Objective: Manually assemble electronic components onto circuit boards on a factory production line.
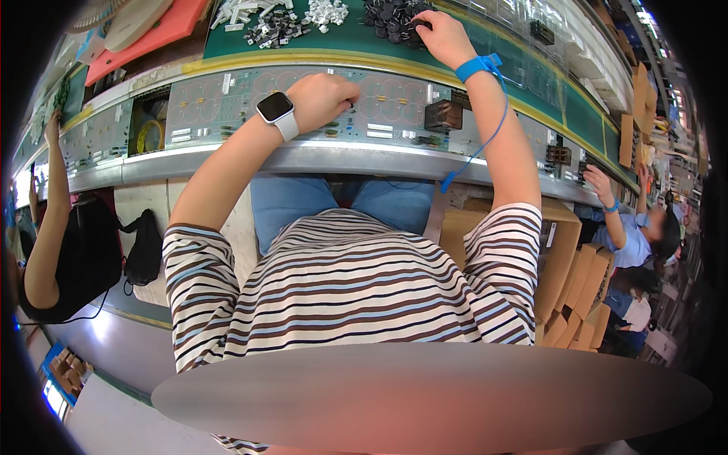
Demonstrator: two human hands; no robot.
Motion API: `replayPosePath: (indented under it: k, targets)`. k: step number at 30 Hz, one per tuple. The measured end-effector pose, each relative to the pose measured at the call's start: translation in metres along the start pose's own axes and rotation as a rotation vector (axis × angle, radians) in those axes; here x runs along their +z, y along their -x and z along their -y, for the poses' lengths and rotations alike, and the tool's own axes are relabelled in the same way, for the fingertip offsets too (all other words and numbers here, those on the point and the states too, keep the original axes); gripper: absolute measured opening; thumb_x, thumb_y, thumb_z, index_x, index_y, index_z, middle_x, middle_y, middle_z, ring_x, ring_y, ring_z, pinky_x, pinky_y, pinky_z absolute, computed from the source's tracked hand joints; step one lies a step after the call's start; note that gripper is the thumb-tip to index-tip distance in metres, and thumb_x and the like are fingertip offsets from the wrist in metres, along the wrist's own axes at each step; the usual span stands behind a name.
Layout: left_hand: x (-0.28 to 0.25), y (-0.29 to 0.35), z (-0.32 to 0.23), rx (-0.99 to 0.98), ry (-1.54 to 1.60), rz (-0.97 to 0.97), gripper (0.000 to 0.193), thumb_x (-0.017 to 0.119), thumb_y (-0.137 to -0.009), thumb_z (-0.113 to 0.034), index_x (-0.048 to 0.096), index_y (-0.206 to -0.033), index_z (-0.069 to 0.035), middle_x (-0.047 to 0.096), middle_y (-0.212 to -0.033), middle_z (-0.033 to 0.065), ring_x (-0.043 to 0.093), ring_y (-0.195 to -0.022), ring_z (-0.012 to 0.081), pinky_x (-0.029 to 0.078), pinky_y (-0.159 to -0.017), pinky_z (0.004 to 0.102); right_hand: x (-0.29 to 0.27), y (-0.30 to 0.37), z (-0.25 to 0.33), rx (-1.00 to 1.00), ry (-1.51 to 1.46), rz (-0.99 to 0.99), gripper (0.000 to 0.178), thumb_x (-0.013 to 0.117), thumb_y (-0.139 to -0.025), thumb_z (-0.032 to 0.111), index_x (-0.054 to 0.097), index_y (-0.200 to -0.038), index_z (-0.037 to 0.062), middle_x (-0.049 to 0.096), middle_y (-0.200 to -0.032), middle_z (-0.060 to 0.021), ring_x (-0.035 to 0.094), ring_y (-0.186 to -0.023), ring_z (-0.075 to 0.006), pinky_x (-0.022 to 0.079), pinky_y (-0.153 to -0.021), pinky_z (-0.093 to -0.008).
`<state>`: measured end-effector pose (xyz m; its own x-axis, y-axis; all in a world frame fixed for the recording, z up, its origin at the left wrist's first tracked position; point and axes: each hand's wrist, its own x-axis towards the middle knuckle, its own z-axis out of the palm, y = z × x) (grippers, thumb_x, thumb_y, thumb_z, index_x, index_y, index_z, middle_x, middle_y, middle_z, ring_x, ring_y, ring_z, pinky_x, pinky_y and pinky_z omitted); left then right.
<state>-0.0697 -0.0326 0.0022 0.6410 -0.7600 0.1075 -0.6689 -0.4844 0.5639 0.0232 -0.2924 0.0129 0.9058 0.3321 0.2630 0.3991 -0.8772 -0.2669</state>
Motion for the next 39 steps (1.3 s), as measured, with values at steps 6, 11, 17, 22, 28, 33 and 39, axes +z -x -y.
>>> replayPosePath:
  k: [6, 11, 17, 22, 28, 33, 39]
  targets:
    - [0.007, -0.002, 0.000, 0.047, -0.034, -0.006, 0.013, 0.058, -0.076, -0.010, 0.059, -0.088, -0.006, 0.059, -0.081, 0.0102, 0.057, -0.079, 0.0300, 0.046, -0.068, 0.0391, -0.002, 0.001, 0.005, 0.261, -0.465, 0.145, 0.021, 0.057, -0.079, 0.019, 0.066, -0.096, 0.0095, 0.065, -0.081, -0.0149, 0.061, -0.072, -0.0290, 0.049, -0.068, -0.0352]
    - [-0.016, 0.024, 0.002, -0.010, 0.023, -0.202, 0.021, 0.059, -0.078, -0.011, 0.062, -0.099, -0.008, 0.062, -0.087, 0.0109, 0.059, -0.080, 0.0301, 0.048, -0.070, 0.0368, -0.023, 0.023, 0.082, 0.018, -0.505, 0.181, 0.018, 0.058, -0.084, 0.016, 0.064, -0.097, 0.0062, 0.059, -0.071, -0.0026, 0.052, -0.063, -0.0105, 0.043, -0.060, -0.0263]
    - [-0.031, 0.063, 0.005, -0.137, -0.088, -0.328, 0.018, 0.057, -0.078, -0.010, 0.062, -0.095, -0.006, 0.062, -0.086, 0.0116, 0.058, -0.081, 0.0301, 0.048, -0.071, 0.0373, 0.012, 0.060, 0.143, -0.336, -0.398, 0.378, 0.019, 0.054, -0.079, 0.009, 0.061, -0.095, 0.0030, 0.061, -0.088, -0.0138, 0.058, -0.081, -0.0307, 0.048, -0.072, -0.0364]
    - [-0.029, 0.078, 0.004, -0.116, -0.133, -0.327, 0.015, 0.058, -0.077, -0.010, 0.062, -0.090, -0.006, 0.062, -0.083, 0.0098, 0.056, -0.080, 0.0295, 0.047, -0.072, 0.0373, 0.021, 0.065, 0.154, -0.398, -0.296, 0.419, 0.014, 0.051, -0.076, 0.008, 0.062, -0.083, 0.0045, 0.062, -0.083, -0.0142, 0.060, -0.080, -0.0320, 0.048, -0.071, -0.0419]
    - [-0.023, 0.082, 0.007, -0.077, -0.160, -0.357, 0.014, 0.059, -0.076, -0.010, 0.062, -0.090, -0.006, 0.063, -0.085, 0.0091, 0.057, -0.081, 0.0277, 0.045, -0.076, 0.0375, 0.017, 0.064, 0.161, -0.346, -0.214, 0.471, 0.017, 0.052, -0.073, 0.007, 0.062, -0.087, 0.0029, 0.062, -0.084, -0.0144, 0.059, -0.084, -0.0324, 0.047, -0.074, -0.0420]
    - [-0.020, 0.081, 0.006, -0.065, -0.157, -0.317, 0.016, 0.059, -0.076, -0.007, 0.060, -0.091, -0.004, 0.063, -0.087, 0.0108, 0.056, -0.085, 0.0289, 0.043, -0.080, 0.0384, 0.013, 0.065, 0.165, -0.327, -0.141, 0.469, 0.016, 0.052, -0.073, 0.007, 0.062, -0.085, 0.0027, 0.062, -0.083, -0.0138, 0.058, -0.084, -0.0320, 0.047, -0.074, -0.0420]
    - [-0.019, 0.081, 0.002, -0.072, -0.191, -0.283, 0.015, 0.058, -0.077, -0.009, 0.061, -0.091, -0.005, 0.063, -0.086, 0.0109, 0.057, -0.084, 0.0278, 0.042, -0.081, 0.0377, 0.013, 0.067, 0.167, -0.327, -0.145, 0.389, 0.010, 0.054, -0.072, 0.009, 0.061, -0.076, 0.0022, 0.061, -0.077, -0.0152, 0.059, -0.078, -0.0329, 0.048, -0.070, -0.0426]
